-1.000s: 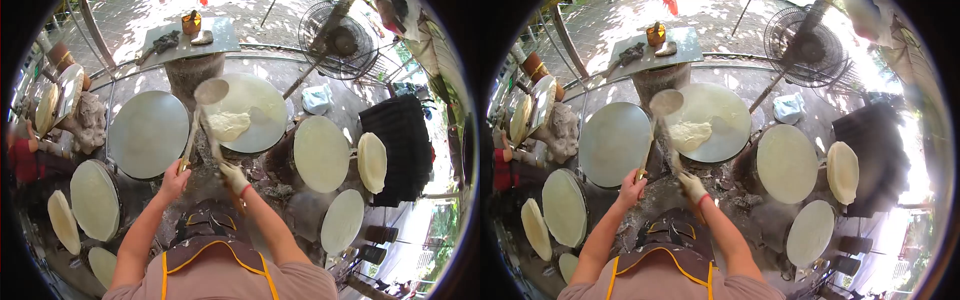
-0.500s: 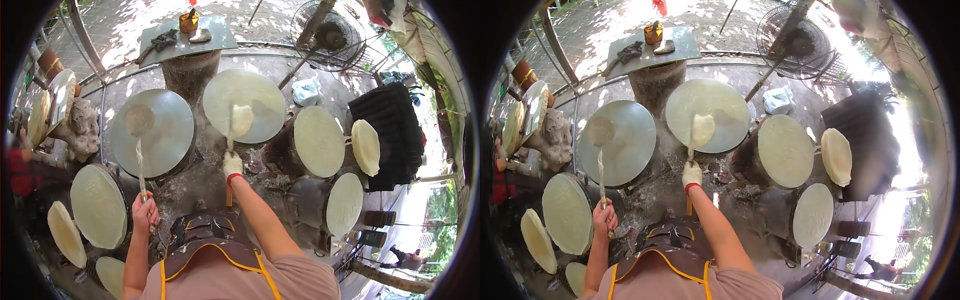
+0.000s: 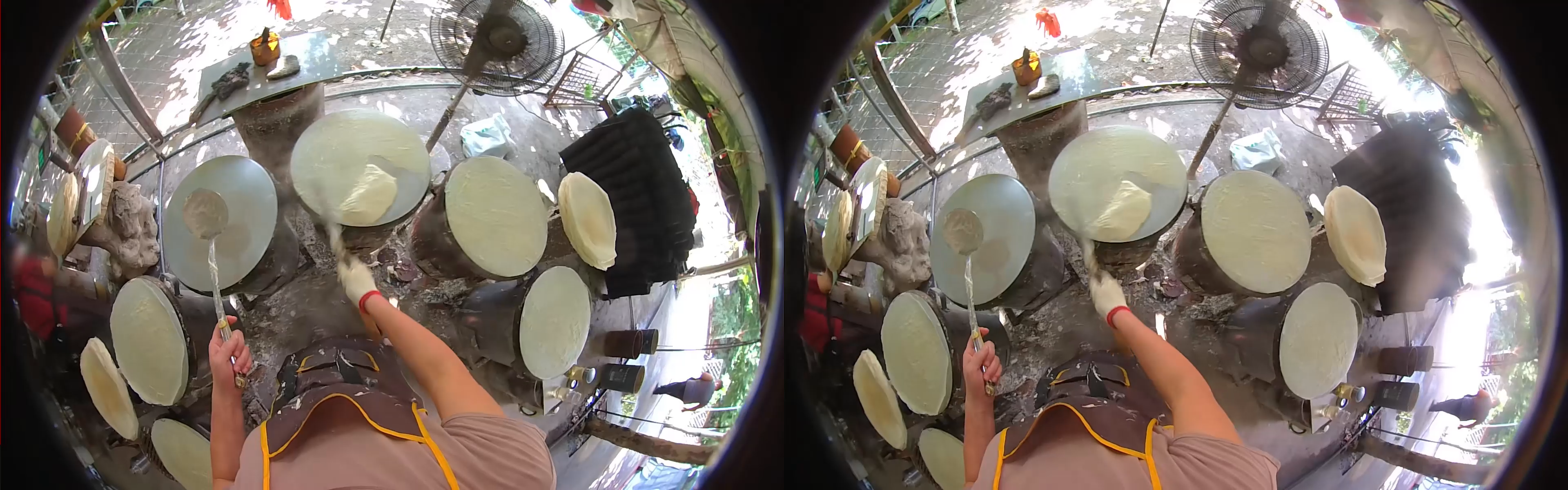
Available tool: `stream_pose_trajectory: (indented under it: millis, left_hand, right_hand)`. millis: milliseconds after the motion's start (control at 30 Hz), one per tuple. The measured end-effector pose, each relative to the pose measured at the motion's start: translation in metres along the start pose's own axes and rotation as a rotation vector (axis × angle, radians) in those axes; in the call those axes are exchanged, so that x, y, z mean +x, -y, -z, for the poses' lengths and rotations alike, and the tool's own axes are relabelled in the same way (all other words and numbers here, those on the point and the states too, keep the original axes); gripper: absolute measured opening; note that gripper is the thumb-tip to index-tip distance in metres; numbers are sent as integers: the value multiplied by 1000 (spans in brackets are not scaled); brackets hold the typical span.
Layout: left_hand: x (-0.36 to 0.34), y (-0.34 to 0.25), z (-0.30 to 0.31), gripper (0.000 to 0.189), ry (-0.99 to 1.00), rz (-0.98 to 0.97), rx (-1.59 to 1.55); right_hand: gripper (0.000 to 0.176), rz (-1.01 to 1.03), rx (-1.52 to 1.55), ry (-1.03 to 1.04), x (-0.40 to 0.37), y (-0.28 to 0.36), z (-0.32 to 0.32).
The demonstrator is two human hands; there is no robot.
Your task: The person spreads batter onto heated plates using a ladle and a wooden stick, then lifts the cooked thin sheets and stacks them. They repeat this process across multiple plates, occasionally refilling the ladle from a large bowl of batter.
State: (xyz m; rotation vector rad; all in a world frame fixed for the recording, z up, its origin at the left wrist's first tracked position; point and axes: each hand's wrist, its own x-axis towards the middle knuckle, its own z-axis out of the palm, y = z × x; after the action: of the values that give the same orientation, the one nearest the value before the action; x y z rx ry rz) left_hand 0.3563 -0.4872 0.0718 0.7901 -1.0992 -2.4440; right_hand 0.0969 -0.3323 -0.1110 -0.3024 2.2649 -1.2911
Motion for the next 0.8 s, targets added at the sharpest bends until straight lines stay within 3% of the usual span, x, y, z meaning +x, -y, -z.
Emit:
stream_pose_trajectory:
  millis: [67,167,267,367,467,500,600,700,733,800]
  left_hand:
    - [-2,16,-18,28,-3,7,-49]
    - [-3,39,-50,27,16,10,-122]
    - [-4,58,-91,26,10,15,-168]
    - [-6,73,-123,26,21,17,-174]
    - [-4,87,-139,27,54,14,-157]
    - [-5,90,-146,27,40,19,-156]
    - [-9,98,-156,27,20,34,-156]
    - [-4,99,-159,27,17,25,-142]
    - [-3,99,-158,27,12,18,-135]
    - [0,99,-155,26,7,29,-135]
  right_hand:
    - [38,13,-158,31,-9,-37,22]
    - [38,-124,-121,-60,-5,-26,91]
    - [36,-68,-138,-143,23,-24,126]
    - [38,127,-269,107,-1,-40,150]
    - [39,33,-265,58,23,-84,168]
    - [38,31,-260,-21,33,-73,175]
    - [37,50,-152,45,57,-45,190]
    - [35,322,-307,283,27,-66,195]
    - [35,311,-324,414,22,-90,191]
    - [36,308,-380,231,3,-101,200]
